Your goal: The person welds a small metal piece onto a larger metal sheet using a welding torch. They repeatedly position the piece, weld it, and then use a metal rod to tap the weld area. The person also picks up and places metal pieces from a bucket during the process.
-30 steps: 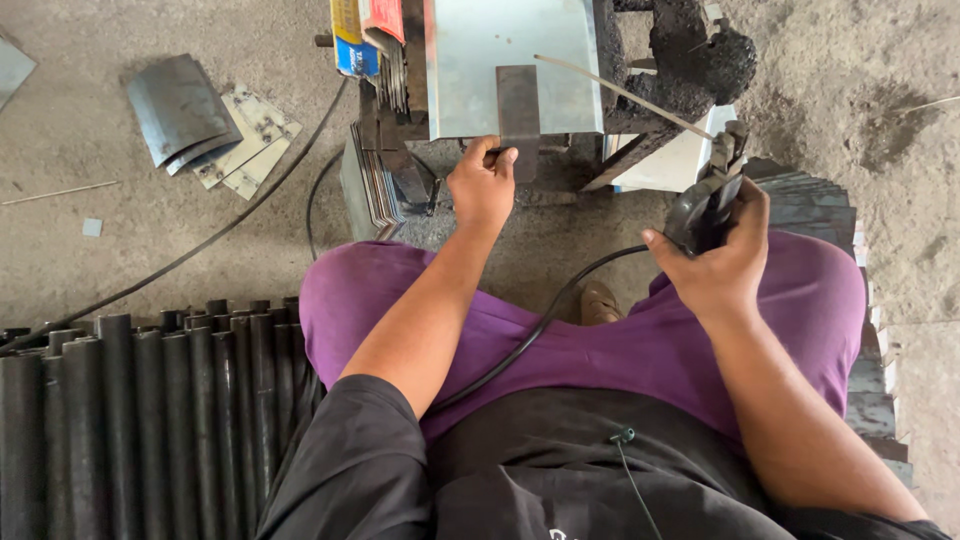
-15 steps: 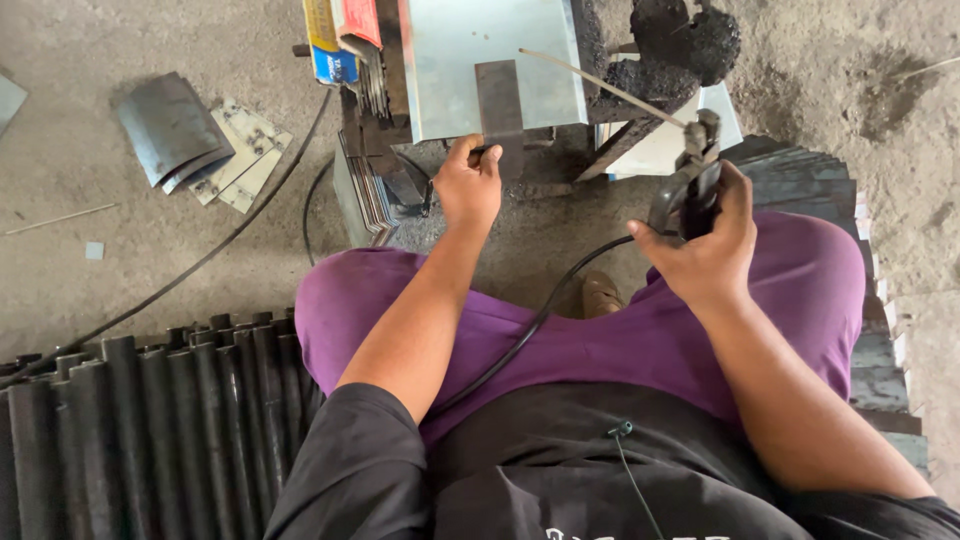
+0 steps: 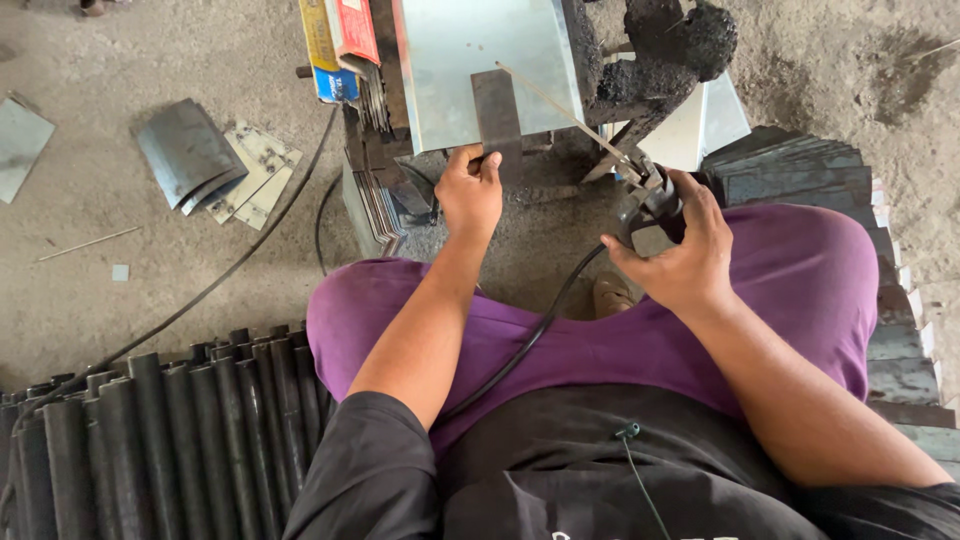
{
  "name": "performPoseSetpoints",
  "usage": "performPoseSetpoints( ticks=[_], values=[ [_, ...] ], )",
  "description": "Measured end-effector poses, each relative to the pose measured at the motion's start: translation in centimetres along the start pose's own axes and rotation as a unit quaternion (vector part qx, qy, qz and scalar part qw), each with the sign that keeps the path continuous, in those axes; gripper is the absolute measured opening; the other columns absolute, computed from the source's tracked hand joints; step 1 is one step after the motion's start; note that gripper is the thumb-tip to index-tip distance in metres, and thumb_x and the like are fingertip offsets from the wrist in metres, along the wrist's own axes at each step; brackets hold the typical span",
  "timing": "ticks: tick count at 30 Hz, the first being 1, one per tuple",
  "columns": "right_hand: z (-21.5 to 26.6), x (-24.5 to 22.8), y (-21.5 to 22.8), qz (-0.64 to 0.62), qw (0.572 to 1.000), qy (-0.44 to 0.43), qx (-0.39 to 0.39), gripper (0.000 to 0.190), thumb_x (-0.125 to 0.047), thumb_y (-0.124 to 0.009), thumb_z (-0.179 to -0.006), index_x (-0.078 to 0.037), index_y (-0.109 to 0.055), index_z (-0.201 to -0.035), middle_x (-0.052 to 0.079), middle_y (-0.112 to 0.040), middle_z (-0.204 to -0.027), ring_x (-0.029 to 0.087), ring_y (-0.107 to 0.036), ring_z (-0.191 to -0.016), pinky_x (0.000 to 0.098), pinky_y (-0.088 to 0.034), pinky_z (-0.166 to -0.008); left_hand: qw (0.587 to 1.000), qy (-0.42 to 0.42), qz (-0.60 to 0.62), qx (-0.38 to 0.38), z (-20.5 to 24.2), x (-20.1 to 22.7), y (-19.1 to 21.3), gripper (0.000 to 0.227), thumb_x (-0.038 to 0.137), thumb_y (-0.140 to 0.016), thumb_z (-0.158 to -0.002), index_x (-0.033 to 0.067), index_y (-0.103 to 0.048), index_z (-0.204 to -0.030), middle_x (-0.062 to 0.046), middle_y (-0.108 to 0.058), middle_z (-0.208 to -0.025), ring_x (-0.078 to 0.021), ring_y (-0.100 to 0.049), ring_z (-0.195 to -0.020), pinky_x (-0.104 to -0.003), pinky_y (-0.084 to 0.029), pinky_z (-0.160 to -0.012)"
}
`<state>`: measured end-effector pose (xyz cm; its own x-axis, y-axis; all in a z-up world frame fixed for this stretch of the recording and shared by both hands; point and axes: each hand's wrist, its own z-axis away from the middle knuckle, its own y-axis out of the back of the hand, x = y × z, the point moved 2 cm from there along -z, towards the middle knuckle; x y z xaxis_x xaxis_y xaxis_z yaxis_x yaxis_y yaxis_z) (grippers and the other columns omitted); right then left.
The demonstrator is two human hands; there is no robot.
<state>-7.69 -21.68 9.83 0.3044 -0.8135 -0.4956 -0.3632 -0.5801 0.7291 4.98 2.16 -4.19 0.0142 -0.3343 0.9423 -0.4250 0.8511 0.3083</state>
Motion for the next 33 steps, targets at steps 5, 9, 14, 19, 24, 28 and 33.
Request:
performPoseSetpoints(
  ticks=[5,9,14,19,24,28,33],
  values=[
    [0.2,0.0,0.0,0.001,1.000,0.003,-0.002,0.089,-0.027,-0.097,-0.072,0.003,-0.051,-0.143,0.020,-0.063,-0.126,0.034,-0.067,-0.116,0.0434,-0.056,-0.099,1.000,0.000,-0.004,-0.004,0.0,0.0,0.1,0.021,0.017,-0.081,-0.086,0.0071,-0.073,-0.103,-0.009,-0.079,-0.087,-0.0186,-0.078,-0.078,-0.030,-0.058,-0.074],
    [0.0,0.6,0.0,0.009,1.000,-0.011,0.007,0.090,-0.027,-0.098,-0.072,0.006,-0.051,-0.141,0.021,-0.064,-0.124,0.033,-0.069,-0.112,0.0423,-0.057,-0.098,1.000,-0.002,-0.004,-0.001,0.0,0.0,0.0,0.024,0.018,-0.081,-0.086,0.0073,-0.073,-0.105,-0.010,-0.079,-0.087,-0.0186,-0.078,-0.079,-0.030,-0.059,-0.075],
    [-0.3,0.8,0.2,-0.016,0.999,-0.030,0.018,0.091,-0.026,-0.098,-0.074,0.008,-0.050,-0.143,0.019,-0.065,-0.123,0.028,-0.070,-0.107,0.0375,-0.059,-0.094,1.000,0.006,-0.012,-0.004,-0.1,0.0,0.1,0.024,0.017,-0.081,-0.086,0.0071,-0.074,-0.107,-0.011,-0.079,-0.088,-0.0189,-0.078,-0.079,-0.030,-0.059,-0.075],
    [-0.2,1.1,0.0,-0.063,0.994,-0.085,0.014,0.088,-0.023,-0.098,-0.075,0.006,-0.051,-0.143,0.015,-0.066,-0.119,0.022,-0.069,-0.100,0.0335,-0.059,-0.090,1.000,-0.008,0.010,-0.009,-0.2,-0.6,0.0,0.026,0.018,-0.081,-0.087,0.0060,-0.073,-0.109,-0.011,-0.079,-0.089,-0.0190,-0.079,-0.080,-0.030,-0.060,-0.074],
    [-0.5,1.0,0.1,-0.046,0.996,-0.070,0.022,0.087,-0.020,-0.099,-0.075,0.005,-0.050,-0.142,0.011,-0.064,-0.114,0.017,-0.066,-0.095,0.0314,-0.057,-0.085,1.000,-0.013,-0.001,-0.002,-0.3,-0.9,-0.2,0.025,0.018,-0.082,-0.086,0.0067,-0.074,-0.107,-0.011,-0.078,-0.086,-0.0189,-0.078,-0.076,-0.030,-0.059,-0.073],
    [-0.5,1.1,0.0,-0.064,0.994,-0.088,0.009,0.086,-0.019,-0.099,-0.076,0.004,-0.050,-0.142,0.007,-0.064,-0.108,0.014,-0.064,-0.090,0.0300,-0.057,-0.082,1.000,-0.013,0.002,-0.002,-0.3,-1.1,-0.4,0.024,0.017,-0.083,-0.086,0.0074,-0.073,-0.105,-0.011,-0.078,-0.084,-0.0183,-0.077,-0.074,-0.031,-0.059,-0.072],
    [-0.4,1.1,0.0,-0.068,0.995,-0.077,0.009,0.084,-0.017,-0.099,-0.077,0.003,-0.050,-0.143,0.008,-0.063,-0.112,0.014,-0.064,-0.092,0.0298,-0.057,-0.083,1.000,-0.012,-0.002,0.004,-0.3,-1.4,-0.6,0.024,0.017,-0.083,-0.085,0.0077,-0.074,-0.104,-0.010,-0.078,-0.083,-0.0179,-0.076,-0.072,-0.031,-0.058,-0.070]
  ],
)
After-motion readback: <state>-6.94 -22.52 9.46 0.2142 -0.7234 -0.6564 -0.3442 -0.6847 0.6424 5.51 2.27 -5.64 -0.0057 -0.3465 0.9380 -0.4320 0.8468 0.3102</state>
